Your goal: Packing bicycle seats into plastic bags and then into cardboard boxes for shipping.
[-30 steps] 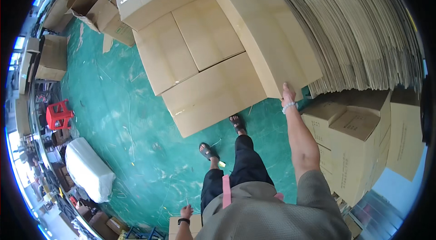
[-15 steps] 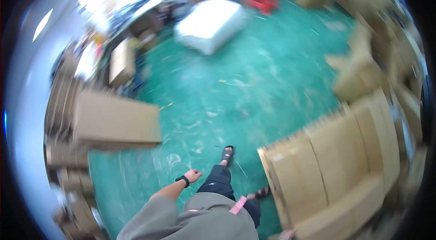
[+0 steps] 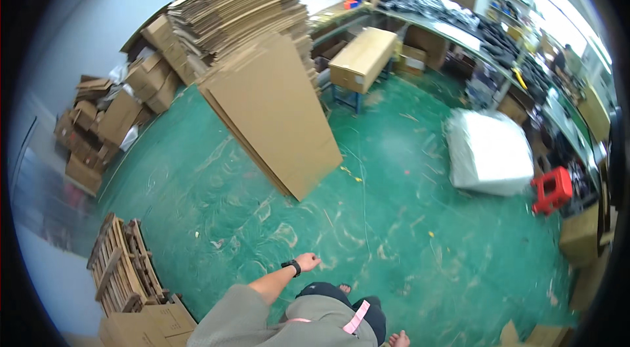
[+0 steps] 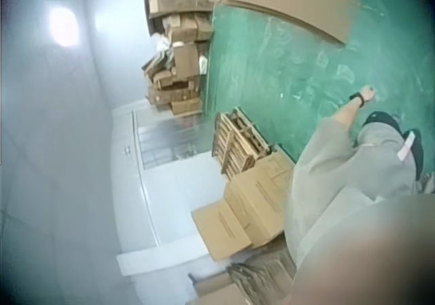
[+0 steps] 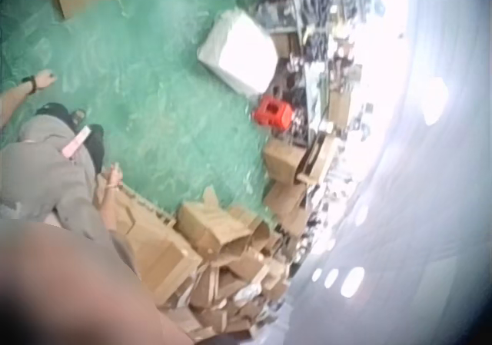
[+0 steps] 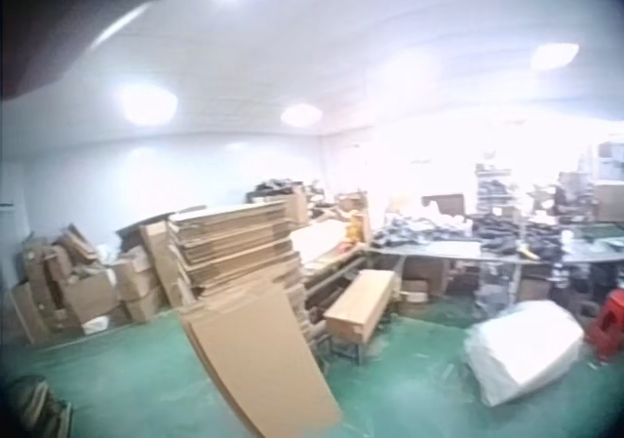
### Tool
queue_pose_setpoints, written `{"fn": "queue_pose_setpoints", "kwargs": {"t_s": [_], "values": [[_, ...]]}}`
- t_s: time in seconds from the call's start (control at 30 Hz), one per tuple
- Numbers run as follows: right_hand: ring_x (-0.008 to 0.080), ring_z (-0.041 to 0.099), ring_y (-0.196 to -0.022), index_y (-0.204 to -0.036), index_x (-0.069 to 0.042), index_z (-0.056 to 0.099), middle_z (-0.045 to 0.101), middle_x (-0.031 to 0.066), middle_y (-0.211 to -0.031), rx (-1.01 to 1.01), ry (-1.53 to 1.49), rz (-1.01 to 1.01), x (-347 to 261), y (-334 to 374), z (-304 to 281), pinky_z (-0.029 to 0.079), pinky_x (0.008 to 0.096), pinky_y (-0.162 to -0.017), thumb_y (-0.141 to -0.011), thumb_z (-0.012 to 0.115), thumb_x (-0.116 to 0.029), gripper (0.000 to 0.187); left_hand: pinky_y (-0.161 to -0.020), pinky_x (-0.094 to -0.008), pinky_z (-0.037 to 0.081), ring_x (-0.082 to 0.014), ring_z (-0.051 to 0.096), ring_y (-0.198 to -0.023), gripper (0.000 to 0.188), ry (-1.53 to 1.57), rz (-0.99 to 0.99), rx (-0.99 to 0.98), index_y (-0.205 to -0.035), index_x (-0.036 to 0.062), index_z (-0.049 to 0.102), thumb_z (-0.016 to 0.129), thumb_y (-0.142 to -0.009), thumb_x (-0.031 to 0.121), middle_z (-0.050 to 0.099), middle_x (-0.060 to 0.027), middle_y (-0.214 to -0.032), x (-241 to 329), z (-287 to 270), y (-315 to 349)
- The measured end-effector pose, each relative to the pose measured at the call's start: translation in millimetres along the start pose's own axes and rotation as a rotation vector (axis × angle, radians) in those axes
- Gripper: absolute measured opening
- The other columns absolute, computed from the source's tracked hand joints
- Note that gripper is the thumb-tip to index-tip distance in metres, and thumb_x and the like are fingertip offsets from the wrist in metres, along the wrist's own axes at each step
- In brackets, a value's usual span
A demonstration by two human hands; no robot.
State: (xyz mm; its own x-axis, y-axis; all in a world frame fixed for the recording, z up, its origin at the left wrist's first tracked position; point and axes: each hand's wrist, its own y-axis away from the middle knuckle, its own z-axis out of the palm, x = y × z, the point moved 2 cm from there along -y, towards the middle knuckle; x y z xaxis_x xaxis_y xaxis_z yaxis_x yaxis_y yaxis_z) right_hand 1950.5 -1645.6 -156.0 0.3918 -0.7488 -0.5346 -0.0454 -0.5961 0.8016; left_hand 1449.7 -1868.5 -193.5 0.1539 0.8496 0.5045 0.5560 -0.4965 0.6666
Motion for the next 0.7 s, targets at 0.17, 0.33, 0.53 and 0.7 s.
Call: {"fn": "queue_pose_setpoints", "kwargs": {"t_s": [0.17,0.33,0.53,0.7], "values": [[0.0195,0.058,-0.060,-0.083,-0.007,0.072,0.064,0.0081,-0.068,-0.160,0.400,-0.201,-118,-172,69,0.047,0.0400,-0.054,-0.092,0.057,-0.050,0.047,-0.091,-0.0450,0.050,-0.0355,0.064,-0.106,0.054,0.200,-0.063,0.263,-0.120,0.0045,0.064,0.058,-0.089,0.049,0.069,-0.0182,-0.112,51,-130,-81],[0.0272,0.063,-0.064,-0.103,0.001,0.064,0.068,0.0143,-0.080,-0.242,0.628,-0.063,-273,-297,195,0.053,0.0421,-0.061,-0.092,0.054,-0.045,0.048,-0.097,-0.0464,0.048,-0.0405,0.061,-0.111,0.055,-0.028,-0.007,0.709,-0.121,-0.0021,0.060,0.065,-0.084,0.038,0.064,-0.0254,-0.118,86,-317,-150],[0.0196,0.056,-0.049,-0.064,-0.005,0.059,0.060,0.0080,-0.057,-0.342,0.807,-0.516,-558,-321,430,0.044,0.0390,-0.049,-0.087,0.064,-0.039,0.041,-0.088,-0.0506,0.050,-0.0442,0.060,-0.101,0.046,0.209,-0.250,0.935,-0.113,-0.0049,0.062,0.066,-0.080,0.027,0.064,-0.0288,-0.107,177,-601,-222],[0.0309,0.069,-0.094,-0.109,-0.001,0.067,0.072,0.0170,-0.101,-0.555,0.833,-0.914,-814,-174,677,0.053,0.0392,-0.084,-0.090,0.061,-0.041,0.045,-0.115,-0.0518,0.029,-0.0452,0.038,-0.136,0.074,-0.342,-0.500,1.339,-0.147,-0.0045,0.035,0.062,-0.091,0.036,0.040,-0.0289,-0.148,117,-755,-233]]}}
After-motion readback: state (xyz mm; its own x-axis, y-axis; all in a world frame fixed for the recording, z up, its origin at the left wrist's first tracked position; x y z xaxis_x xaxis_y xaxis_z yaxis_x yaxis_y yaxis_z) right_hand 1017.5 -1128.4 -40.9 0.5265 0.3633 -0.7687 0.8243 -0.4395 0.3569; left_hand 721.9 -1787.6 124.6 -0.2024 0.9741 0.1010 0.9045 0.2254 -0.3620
